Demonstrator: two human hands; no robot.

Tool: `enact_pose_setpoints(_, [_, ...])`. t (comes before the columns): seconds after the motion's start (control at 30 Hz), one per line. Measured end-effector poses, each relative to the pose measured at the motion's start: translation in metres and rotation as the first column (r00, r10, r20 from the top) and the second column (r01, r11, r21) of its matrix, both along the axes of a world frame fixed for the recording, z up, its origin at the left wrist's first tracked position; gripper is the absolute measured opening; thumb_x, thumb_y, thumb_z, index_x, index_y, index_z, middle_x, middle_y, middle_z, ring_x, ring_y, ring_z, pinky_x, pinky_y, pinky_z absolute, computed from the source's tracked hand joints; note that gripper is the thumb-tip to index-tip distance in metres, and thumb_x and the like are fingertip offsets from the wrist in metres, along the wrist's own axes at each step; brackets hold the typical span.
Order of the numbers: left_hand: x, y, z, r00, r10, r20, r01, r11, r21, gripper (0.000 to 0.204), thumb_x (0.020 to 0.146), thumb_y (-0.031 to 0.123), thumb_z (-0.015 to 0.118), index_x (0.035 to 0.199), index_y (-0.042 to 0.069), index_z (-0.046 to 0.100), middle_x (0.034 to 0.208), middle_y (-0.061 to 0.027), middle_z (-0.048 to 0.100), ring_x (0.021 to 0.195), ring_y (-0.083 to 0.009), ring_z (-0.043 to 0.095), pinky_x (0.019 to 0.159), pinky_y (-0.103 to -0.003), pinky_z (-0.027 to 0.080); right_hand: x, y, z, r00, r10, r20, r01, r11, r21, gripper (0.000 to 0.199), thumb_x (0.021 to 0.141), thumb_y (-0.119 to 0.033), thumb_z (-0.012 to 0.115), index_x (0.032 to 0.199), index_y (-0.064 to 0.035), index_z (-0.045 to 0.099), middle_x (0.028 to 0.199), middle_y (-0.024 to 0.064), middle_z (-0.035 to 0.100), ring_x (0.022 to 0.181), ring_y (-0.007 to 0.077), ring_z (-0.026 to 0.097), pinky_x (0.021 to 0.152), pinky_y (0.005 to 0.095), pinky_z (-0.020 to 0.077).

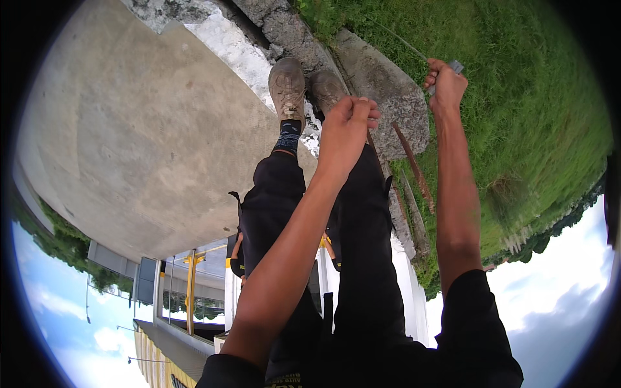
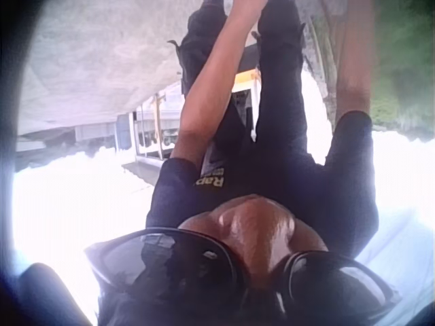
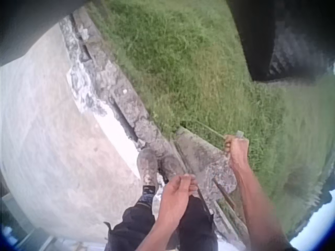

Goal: The person uses a long metal rod to scrape and clean a concrete curb and adjacent grassy area. They repeatedly insert the rod into cracks and along the curb edge, occasionally adjusting their stance and repositioning the tool to reach different sections.

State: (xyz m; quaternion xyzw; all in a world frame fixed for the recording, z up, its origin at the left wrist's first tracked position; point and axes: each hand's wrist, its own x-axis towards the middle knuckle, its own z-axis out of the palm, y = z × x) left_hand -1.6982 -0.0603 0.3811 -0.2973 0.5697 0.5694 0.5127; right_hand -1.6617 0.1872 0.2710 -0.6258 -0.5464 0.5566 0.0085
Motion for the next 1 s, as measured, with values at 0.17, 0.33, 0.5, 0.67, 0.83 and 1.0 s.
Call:
enact_pose_setpoints(0.17, [0.005,0.003,0.003,0.999,0.032,0.003,-0.032,0.999,0.017,0.038,0.112,0.033,0.052,0.121,0.001,0.072,0.109,-0.0081,0.077,0.096,-0.0137,0.071,0.089,-0.03,0.052,-0.049,0.076,0.175,0.983,0.081,-0.167,-0.053,0.985,0.167,0.018,0.093,0.0,0.066,0.105,0.0127,0.07,0.079,0.006,0.057,0.061,0.0121,0.049,0.055,0.0305,0.0397])
enact_pose_setpoints(0.33, [0.007,-0.002,0.007,0.999,0.046,-0.005,-0.046,0.999,0.01,0.037,0.113,0.033,0.052,0.12,0.002,0.072,0.109,-0.0076,0.077,0.096,-0.0142,0.071,0.087,-0.03,0.052,-0.022,0.078,0.238,0.937,0.341,0.074,-0.343,0.862,0.375,0.036,0.097,-0.002,0.063,0.131,0.0074,0.07,0.075,0.0004,0.055,0.062,0.0088,0.049,0.056,0.0291,0.0394])
enact_pose_setpoints(0.5, [-0.002,-0.03,0.029,0.995,0.097,-0.005,-0.098,0.994,-0.046,0.035,0.114,0.032,0.052,0.119,0.004,0.072,0.11,-0.0071,0.077,0.098,-0.014,0.071,0.089,-0.031,0.051,0.01,0.02,0.254,0.868,0.471,0.153,-0.493,0.787,0.371,0.057,0.099,-0.002,0.059,0.156,-0.0004,0.056,0.073,-0.0027,0.054,0.062,0.0074,0.049,0.057,0.0276,0.0407])
enact_pose_setpoints(0.67, [-0.002,-0.085,0.078,0.986,0.145,-0.088,-0.155,0.981,-0.119,0.035,0.115,0.032,0.05,0.121,0.005,0.071,0.112,-0.0071,0.077,0.1,-0.0137,0.071,0.092,-0.031,0.051,0.013,-0.025,0.31,0.993,0.101,-0.063,-0.082,0.963,0.258,0.058,0.096,0.002,0.057,0.154,0.0081,0.055,0.074,0.0,0.052,0.061,0.0088,0.047,0.056,0.0279,0.0416])
enact_pose_setpoints(0.83, [0.009,-0.155,0.156,0.988,0.078,-0.135,-0.112,0.958,-0.263,0.033,0.115,0.03,0.052,0.12,0.004,0.071,0.109,-0.0061,0.077,0.095,-0.013,0.071,0.087,-0.029,0.052,0.031,-0.031,0.36,0.975,-0.21,-0.078,0.218,0.97,0.11,0.044,0.097,0.002,0.055,0.139,0.0145,0.061,0.073,-0.0003,0.048,0.059,0.0097,0.045,0.053,0.0287,0.0395])
enact_pose_setpoints(1.0, [0.006,-0.202,0.246,0.98,0.024,-0.196,-0.091,0.936,-0.339,0.036,0.114,0.032,0.052,0.123,0.003,0.071,0.114,-0.0089,0.077,0.098,-0.0161,0.072,0.091,-0.032,0.053,0.062,-0.074,0.421,0.96,-0.276,0.049,0.276,0.961,-0.002,0.035,0.092,0.004,0.058,0.125,0.0146,0.065,0.072,0.0002,0.049,0.055,0.0104,0.043,0.049,0.0287,0.0368])
